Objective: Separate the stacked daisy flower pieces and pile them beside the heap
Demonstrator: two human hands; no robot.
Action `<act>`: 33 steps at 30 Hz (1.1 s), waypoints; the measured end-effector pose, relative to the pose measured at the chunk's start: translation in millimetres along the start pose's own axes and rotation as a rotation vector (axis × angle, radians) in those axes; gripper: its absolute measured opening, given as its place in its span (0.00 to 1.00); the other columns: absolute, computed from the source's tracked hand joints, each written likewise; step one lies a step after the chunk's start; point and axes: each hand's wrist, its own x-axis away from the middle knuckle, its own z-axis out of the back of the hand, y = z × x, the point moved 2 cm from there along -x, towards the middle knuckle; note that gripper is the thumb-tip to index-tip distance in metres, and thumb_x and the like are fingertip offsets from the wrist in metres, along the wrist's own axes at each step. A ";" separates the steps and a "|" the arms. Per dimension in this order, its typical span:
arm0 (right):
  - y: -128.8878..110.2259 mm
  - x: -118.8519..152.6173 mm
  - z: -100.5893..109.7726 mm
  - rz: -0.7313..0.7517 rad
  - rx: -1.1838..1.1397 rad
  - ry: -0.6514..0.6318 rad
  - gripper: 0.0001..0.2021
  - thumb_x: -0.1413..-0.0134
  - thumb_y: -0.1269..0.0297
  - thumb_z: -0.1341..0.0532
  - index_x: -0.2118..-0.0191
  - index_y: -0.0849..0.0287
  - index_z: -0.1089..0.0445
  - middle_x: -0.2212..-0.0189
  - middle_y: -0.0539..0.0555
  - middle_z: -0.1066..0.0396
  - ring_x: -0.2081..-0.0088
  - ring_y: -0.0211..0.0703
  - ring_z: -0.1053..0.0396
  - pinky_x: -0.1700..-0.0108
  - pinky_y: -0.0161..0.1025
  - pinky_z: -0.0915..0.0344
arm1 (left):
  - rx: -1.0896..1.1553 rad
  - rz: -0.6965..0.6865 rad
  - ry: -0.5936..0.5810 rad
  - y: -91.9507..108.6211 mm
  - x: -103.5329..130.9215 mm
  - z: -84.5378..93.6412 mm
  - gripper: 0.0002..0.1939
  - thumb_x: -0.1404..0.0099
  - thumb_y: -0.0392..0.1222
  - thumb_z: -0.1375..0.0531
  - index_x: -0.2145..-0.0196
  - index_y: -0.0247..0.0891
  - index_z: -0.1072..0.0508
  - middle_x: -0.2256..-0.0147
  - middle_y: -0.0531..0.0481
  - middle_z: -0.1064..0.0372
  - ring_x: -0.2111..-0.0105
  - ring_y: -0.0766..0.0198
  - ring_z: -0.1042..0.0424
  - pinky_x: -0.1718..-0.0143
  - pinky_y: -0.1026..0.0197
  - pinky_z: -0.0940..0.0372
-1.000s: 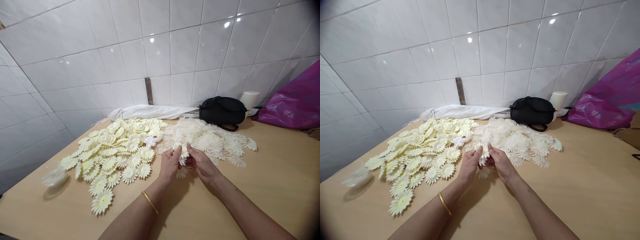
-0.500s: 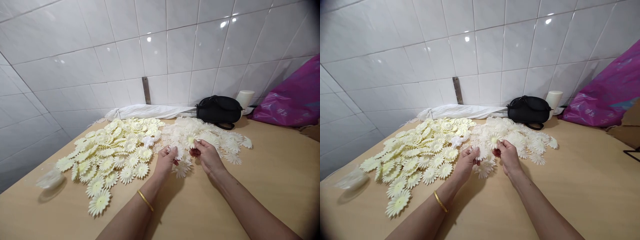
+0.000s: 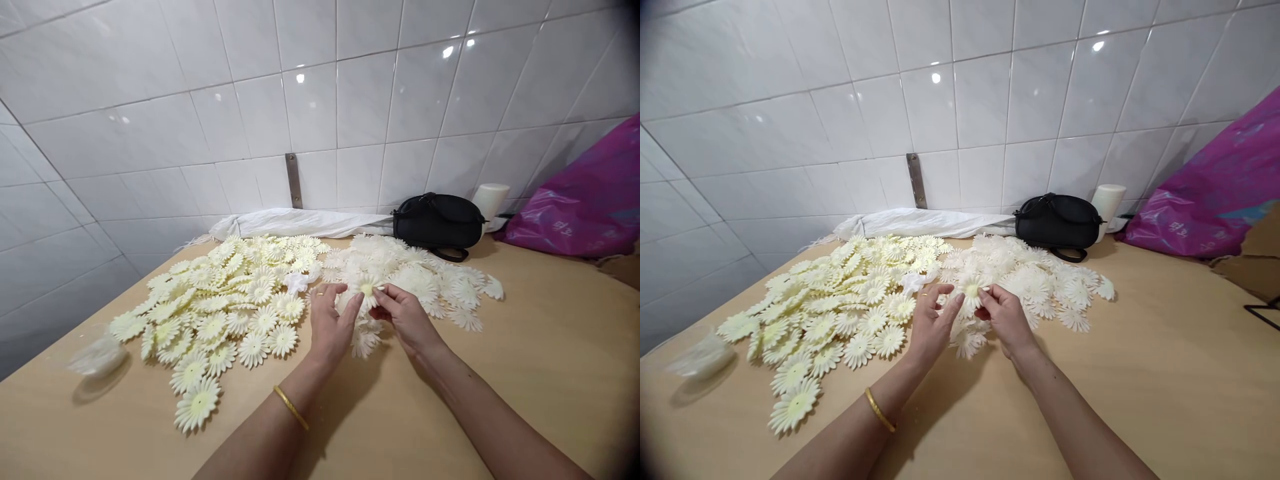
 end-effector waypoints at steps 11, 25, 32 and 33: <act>6.7 6.8 -10.9 -0.017 -0.022 -0.117 0.17 0.63 0.52 0.37 0.76 0.59 0.41 0.83 0.43 0.44 0.81 0.31 0.46 0.79 0.31 0.46 | 0.198 0.185 -0.234 -2.8 6.8 -14.9 0.08 0.46 0.41 0.45 0.79 0.36 0.38 0.81 0.56 0.46 0.79 0.71 0.48 0.76 0.67 0.50; -1.5 2.3 -1.0 0.210 0.480 0.161 0.19 0.52 0.47 0.46 0.81 0.57 0.44 0.88 0.46 0.42 0.84 0.35 0.43 0.79 0.34 0.48 | 0.184 0.202 -0.185 0.2 8.4 -14.4 0.10 0.46 0.45 0.44 0.77 0.35 0.36 0.80 0.55 0.42 0.79 0.71 0.45 0.76 0.68 0.47; 4.2 1.3 -1.6 0.046 0.198 0.107 0.23 0.56 0.43 0.46 0.86 0.57 0.48 0.92 0.46 0.46 0.88 0.33 0.48 0.83 0.34 0.50 | 0.293 0.326 -0.217 -4.3 6.5 -15.2 0.18 0.46 0.54 0.44 0.77 0.34 0.34 0.78 0.53 0.39 0.78 0.71 0.42 0.77 0.68 0.45; 4.4 2.8 -3.5 0.025 0.200 0.066 0.23 0.56 0.43 0.45 0.86 0.57 0.47 0.92 0.46 0.46 0.88 0.33 0.48 0.83 0.33 0.51 | 0.316 0.354 -0.227 -4.9 6.7 -15.7 0.18 0.47 0.55 0.44 0.78 0.34 0.34 0.79 0.52 0.39 0.79 0.71 0.41 0.77 0.68 0.45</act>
